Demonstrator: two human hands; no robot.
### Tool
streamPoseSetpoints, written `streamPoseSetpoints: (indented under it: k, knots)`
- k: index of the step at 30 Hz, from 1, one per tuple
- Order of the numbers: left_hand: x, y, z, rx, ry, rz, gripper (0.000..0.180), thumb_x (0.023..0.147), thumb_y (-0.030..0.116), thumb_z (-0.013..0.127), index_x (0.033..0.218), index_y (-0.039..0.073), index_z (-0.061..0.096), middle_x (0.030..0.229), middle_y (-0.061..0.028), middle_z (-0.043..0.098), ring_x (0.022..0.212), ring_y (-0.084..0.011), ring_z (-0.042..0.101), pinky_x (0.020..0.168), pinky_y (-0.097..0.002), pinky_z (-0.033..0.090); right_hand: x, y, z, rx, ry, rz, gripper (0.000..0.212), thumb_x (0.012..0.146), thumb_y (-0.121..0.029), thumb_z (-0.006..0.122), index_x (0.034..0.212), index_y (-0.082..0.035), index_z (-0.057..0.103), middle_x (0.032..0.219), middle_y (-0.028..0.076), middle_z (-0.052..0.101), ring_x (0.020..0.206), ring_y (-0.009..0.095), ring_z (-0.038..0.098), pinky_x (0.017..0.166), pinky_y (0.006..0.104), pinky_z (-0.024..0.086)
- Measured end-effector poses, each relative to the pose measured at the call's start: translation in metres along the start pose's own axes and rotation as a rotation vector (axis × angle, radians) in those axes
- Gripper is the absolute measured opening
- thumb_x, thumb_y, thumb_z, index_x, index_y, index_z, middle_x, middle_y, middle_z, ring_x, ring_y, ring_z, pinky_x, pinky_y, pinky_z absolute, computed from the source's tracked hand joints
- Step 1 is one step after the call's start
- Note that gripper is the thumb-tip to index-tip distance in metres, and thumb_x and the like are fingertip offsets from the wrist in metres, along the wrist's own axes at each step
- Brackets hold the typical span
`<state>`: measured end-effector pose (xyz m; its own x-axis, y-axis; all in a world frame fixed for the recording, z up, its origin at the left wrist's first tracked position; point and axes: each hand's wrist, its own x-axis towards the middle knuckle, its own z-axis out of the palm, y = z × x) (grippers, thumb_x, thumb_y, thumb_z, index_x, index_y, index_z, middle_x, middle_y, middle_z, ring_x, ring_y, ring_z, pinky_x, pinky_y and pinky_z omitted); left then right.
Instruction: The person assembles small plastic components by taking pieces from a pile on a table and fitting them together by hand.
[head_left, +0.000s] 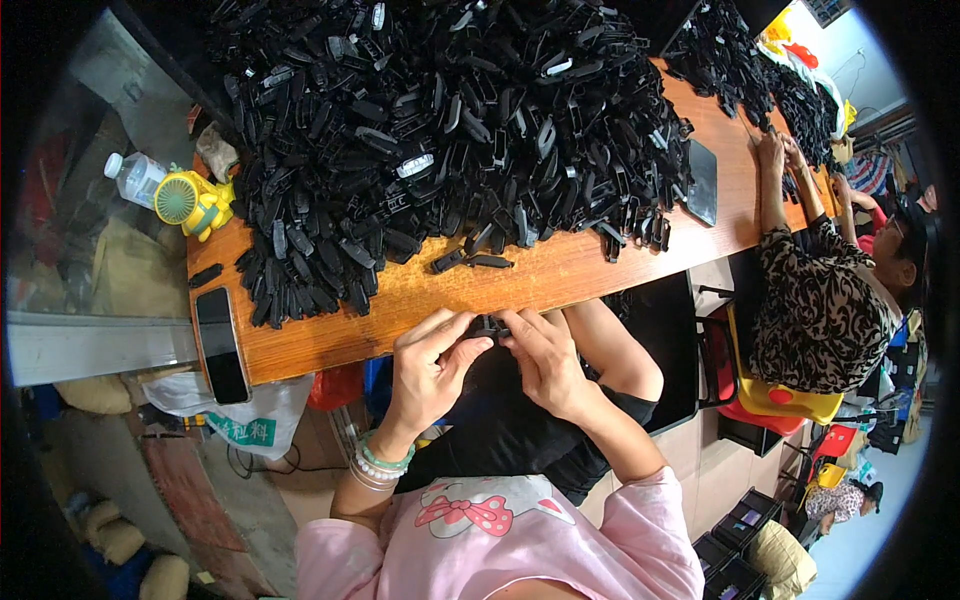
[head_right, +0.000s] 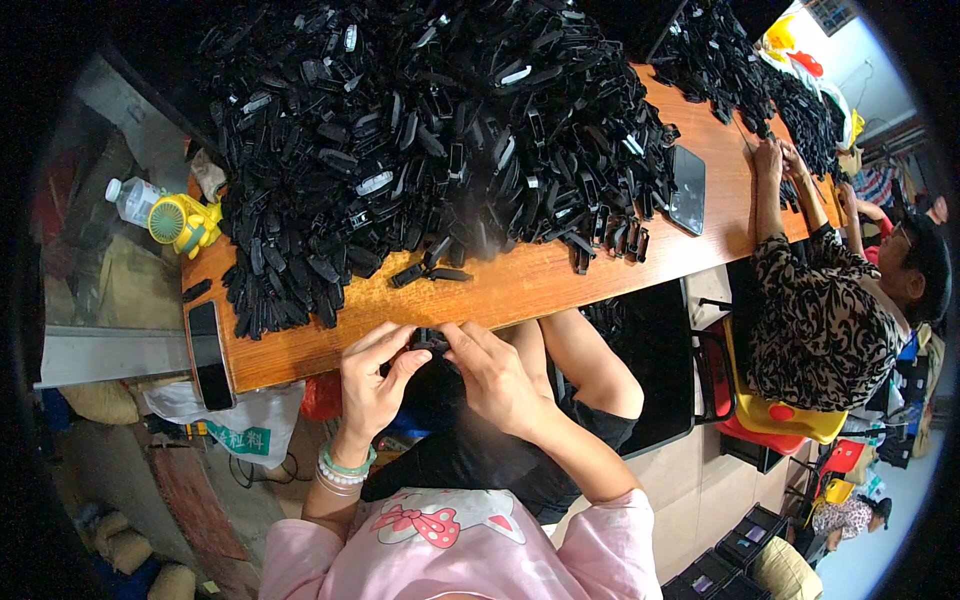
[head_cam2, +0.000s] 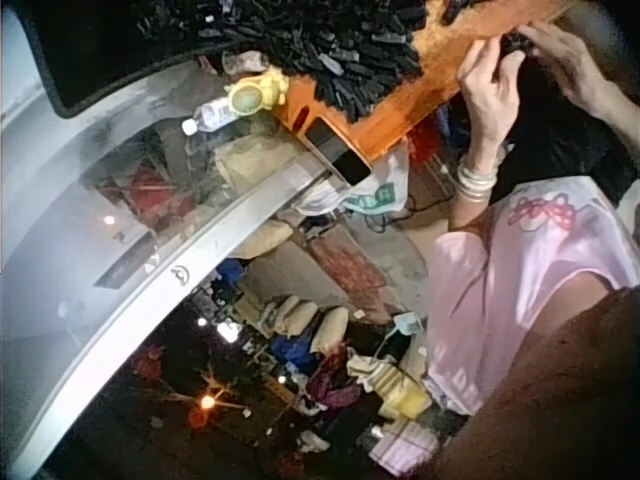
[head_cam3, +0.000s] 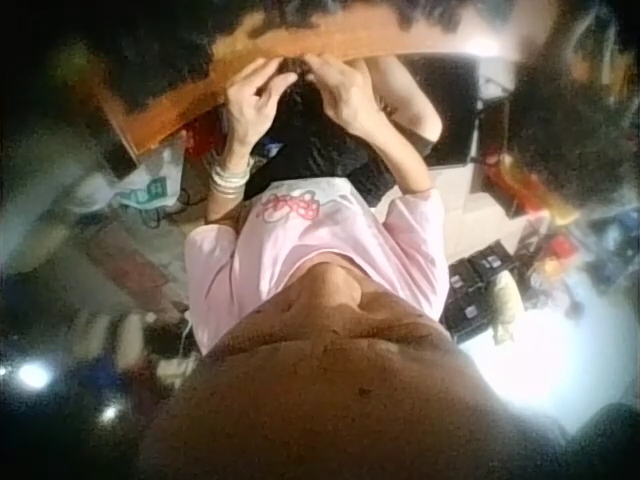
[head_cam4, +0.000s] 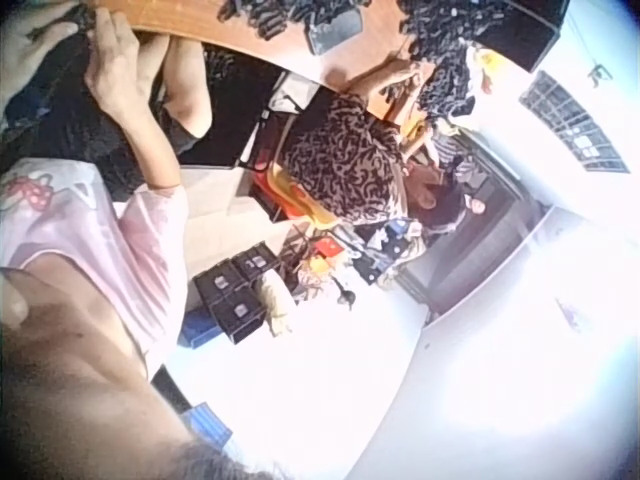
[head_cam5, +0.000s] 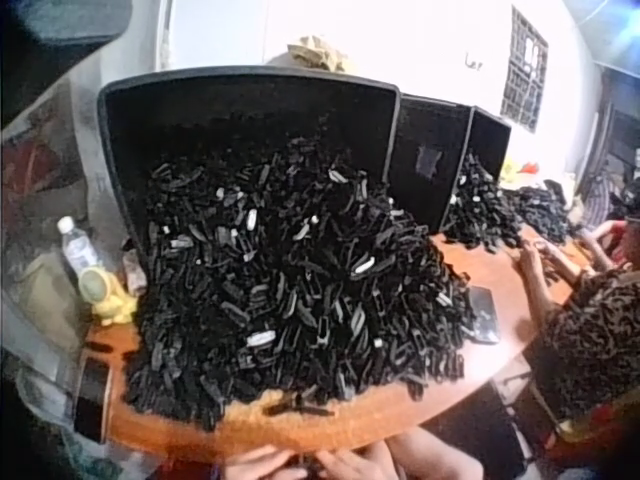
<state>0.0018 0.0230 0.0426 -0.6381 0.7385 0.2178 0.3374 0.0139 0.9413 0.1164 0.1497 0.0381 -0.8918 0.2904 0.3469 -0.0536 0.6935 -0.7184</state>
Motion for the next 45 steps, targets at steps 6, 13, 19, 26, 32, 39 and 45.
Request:
streamPoseSetpoints:
  k: [6,13,19,26,32,39,45]
  knots:
    - [0.006,0.005,0.002,0.04,-0.014,0.031,0.021,0.08,0.007,0.066,0.092,-0.01,0.06,0.072,-0.0115,0.056,0.062,-0.0175,0.053,0.056,-0.0262,0.041,-0.003,0.002,0.002,-0.009,0.015,0.056,0.038,0.078,0.006,0.058,0.114,0.002,0.05,0.085,0.018,0.053,0.078,0.036,0.055,0.064,0.0402,0.045]
    - [0.006,0.004,0.0,0.099,-0.016,0.19,0.022,0.077,0.0,0.066,0.098,-0.006,0.06,0.075,-0.0138,0.058,0.063,-0.0229,0.057,0.054,-0.0299,0.044,0.0,0.002,-0.012,0.035,0.016,0.03,0.04,0.077,0.015,0.049,0.115,0.003,0.052,0.085,0.017,0.054,0.071,0.031,0.054,0.063,0.0334,0.045]
    - [0.002,0.001,-0.012,-0.266,-0.147,-0.139,0.027,0.079,0.004,0.067,0.101,-0.01,0.06,0.074,-0.0072,0.057,0.054,-0.0092,0.052,0.047,-0.0231,0.04,0.007,-0.01,-0.026,0.532,-0.099,0.236,0.029,0.094,-0.015,0.048,0.112,0.007,0.056,0.077,0.008,0.054,0.064,0.014,0.053,0.057,0.0263,0.044]
    - [-0.001,0.009,-0.011,-0.098,-0.084,-0.016,0.023,0.079,0.009,0.068,0.093,-0.008,0.062,0.072,-0.0103,0.057,0.057,-0.0158,0.055,0.052,-0.0273,0.043,0.002,-0.018,-0.024,0.219,-0.044,0.214,0.03,0.084,-0.005,0.059,0.113,0.001,0.056,0.081,0.012,0.055,0.071,0.026,0.056,0.064,0.0314,0.044]
    - [0.001,0.015,-0.01,0.002,-0.039,0.09,0.022,0.079,0.005,0.068,0.094,-0.01,0.06,0.071,-0.0087,0.056,0.055,-0.0126,0.051,0.05,-0.0247,0.04,-0.001,-0.017,-0.023,0.076,-0.071,0.131,0.038,0.081,-0.002,0.06,0.118,0.0,0.053,0.086,0.013,0.054,0.076,0.029,0.055,0.066,0.035,0.044]
    - [0.007,0.023,-0.011,0.081,-0.086,0.17,0.019,0.079,0.004,0.066,0.093,-0.009,0.06,0.074,-0.0124,0.058,0.063,-0.0196,0.056,0.055,-0.0292,0.043,-0.006,-0.011,-0.014,-0.11,-0.036,-0.036,0.046,0.078,-0.001,0.061,0.122,-0.001,0.047,0.091,0.013,0.053,0.081,0.031,0.056,0.07,0.0373,0.046]
    - [-0.011,0.014,0.013,-0.277,-0.022,-0.206,0.022,0.088,0.008,0.06,0.102,-0.009,0.059,0.085,-0.0059,0.056,0.068,-0.012,0.057,0.059,-0.024,0.046,-0.003,-0.02,-0.005,-0.167,0.02,-0.023,0.048,0.075,-0.001,0.064,0.121,-0.001,0.05,0.095,0.015,0.053,0.084,0.03,0.058,0.071,0.0358,0.049]
